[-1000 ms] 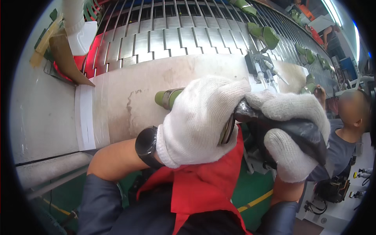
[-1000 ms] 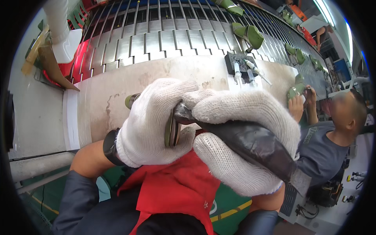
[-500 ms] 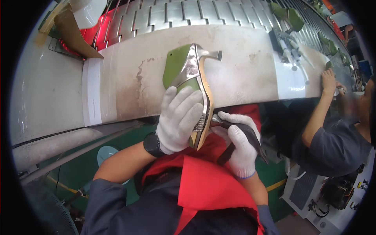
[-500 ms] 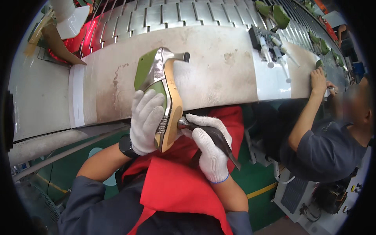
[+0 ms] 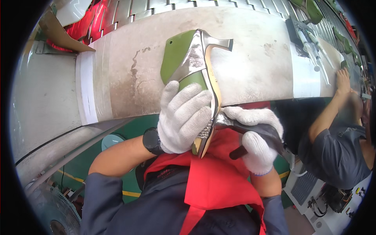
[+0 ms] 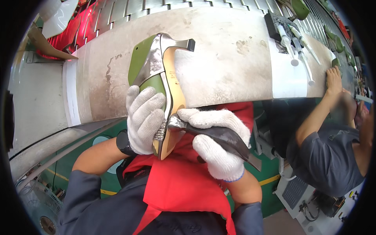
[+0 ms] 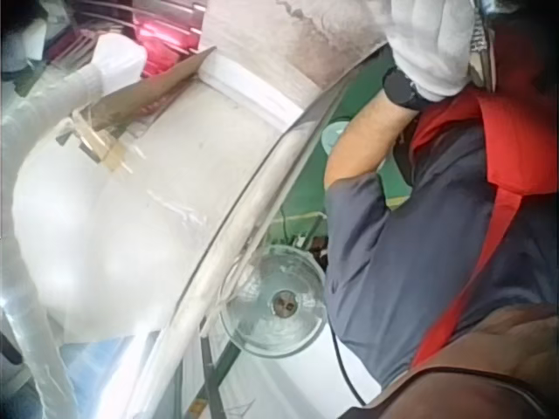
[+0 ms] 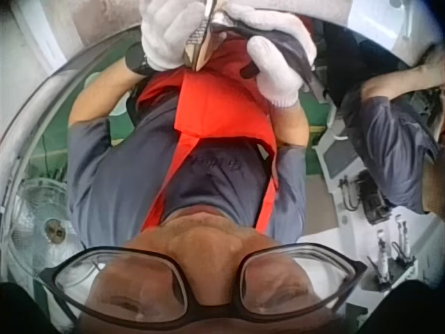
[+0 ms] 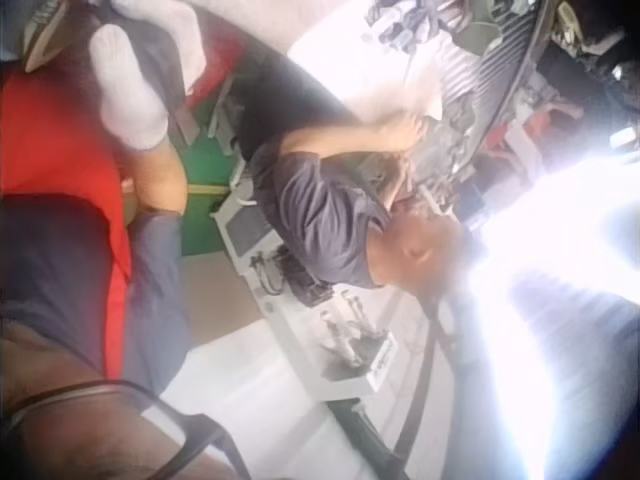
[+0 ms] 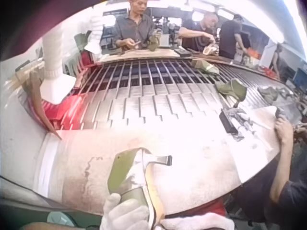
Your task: The person assembles high-heeled shoes by taking shoe lasts and soles from a conveyor, pressing the soles onto the shoes by hand, attaching the heels, and tapping them with a hammer before placing the shoes back onto the conveyor.
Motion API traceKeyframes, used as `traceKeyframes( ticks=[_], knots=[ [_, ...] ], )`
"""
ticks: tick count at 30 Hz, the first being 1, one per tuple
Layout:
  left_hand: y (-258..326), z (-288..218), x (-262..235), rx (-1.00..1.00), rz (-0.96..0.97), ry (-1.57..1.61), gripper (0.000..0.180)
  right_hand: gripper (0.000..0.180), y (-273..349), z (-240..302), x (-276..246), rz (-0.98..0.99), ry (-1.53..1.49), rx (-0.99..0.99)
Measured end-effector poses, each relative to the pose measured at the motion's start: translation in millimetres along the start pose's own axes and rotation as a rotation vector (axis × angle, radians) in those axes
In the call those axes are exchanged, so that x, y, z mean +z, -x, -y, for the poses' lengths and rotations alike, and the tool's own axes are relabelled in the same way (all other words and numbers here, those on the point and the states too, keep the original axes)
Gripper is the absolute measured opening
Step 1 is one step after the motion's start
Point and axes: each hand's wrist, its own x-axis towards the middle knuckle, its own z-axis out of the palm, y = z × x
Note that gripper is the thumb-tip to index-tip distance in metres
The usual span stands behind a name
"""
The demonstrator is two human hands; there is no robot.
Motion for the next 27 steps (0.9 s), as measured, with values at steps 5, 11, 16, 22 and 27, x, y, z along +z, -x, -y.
traceKeyframes(
  ticks=[5, 11, 16, 22, 27],
  knots=[
    [0, -3, -3, -0.029, 0.048, 0.009, 0.05, 0.03, -30, 45, 8, 0.237, 0.227, 0.103],
    [-4, -6, -2, -0.057, 0.033, 0.02, 0.049, 0.033, -24, 63, 28, 0.39, 0.709, -0.038],
    [-2, -9, -7, -0.094, 0.058, 0.003, 0.044, 0.029, -13, 58, 44, 0.429, 0.736, -0.088],
    [-5, -10, 6, -0.074, -0.044, -0.02, 0.044, 0.032, 10, 67, 43, 0.376, 0.616, 0.03],
    [-5, -7, 4, -0.075, -0.032, -0.02, 0.047, 0.038, 10, 61, 42, 0.109, 0.308, 0.05]
  ],
)
